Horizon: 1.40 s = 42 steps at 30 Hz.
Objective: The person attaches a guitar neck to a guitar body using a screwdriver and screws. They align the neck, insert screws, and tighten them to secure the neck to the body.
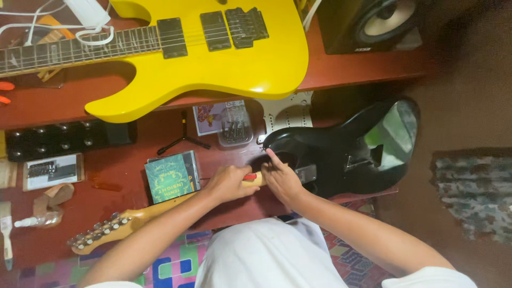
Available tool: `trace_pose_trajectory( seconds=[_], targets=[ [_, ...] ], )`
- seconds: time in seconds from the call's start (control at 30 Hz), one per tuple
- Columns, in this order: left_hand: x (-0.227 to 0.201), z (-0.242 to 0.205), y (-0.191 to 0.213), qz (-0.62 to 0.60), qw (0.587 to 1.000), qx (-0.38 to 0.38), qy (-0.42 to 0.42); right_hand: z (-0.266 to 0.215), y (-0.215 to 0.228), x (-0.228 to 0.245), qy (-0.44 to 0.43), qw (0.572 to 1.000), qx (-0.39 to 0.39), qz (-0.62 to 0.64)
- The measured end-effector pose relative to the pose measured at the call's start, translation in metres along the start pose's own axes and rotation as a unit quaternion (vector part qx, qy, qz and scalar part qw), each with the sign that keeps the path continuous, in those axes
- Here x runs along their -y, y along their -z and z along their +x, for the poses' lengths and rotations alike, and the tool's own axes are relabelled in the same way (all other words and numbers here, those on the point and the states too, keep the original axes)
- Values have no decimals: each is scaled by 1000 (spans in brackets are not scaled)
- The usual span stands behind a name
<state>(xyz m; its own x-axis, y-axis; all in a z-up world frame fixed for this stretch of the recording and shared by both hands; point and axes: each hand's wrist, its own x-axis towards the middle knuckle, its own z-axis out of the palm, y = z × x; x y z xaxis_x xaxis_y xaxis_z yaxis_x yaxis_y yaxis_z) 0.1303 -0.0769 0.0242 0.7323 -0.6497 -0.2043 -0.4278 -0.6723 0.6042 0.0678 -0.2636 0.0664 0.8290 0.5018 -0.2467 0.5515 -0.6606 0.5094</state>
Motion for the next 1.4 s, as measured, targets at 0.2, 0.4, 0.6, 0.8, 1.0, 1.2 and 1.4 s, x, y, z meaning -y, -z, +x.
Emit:
trace_pose_trajectory(
  seconds=[0.2,0.4,0.6,0.8,1.0,1.2,1.4],
  targets=[
    [11,12,-18,95,995,-7,-41,21,-59,11,7,998,-39,40],
    [15,20,-31,122,990,8,-71,22,-63,9,19,996,1,87],
    [15,27,-40,128,987,44,-81,14,-67,9,27,995,26,96],
    [12,28,-46,128,987,58,-77,10,-68,10,45,992,50,104],
    [4,26,-40,128,988,67,-58,8,-57,-4,89,988,48,120],
    [13,30,-51,138,989,32,-49,15,-45,-17,127,984,64,104],
    [12,21,-37,85,995,49,-32,25,-44,-11,150,979,72,114]
  ],
)
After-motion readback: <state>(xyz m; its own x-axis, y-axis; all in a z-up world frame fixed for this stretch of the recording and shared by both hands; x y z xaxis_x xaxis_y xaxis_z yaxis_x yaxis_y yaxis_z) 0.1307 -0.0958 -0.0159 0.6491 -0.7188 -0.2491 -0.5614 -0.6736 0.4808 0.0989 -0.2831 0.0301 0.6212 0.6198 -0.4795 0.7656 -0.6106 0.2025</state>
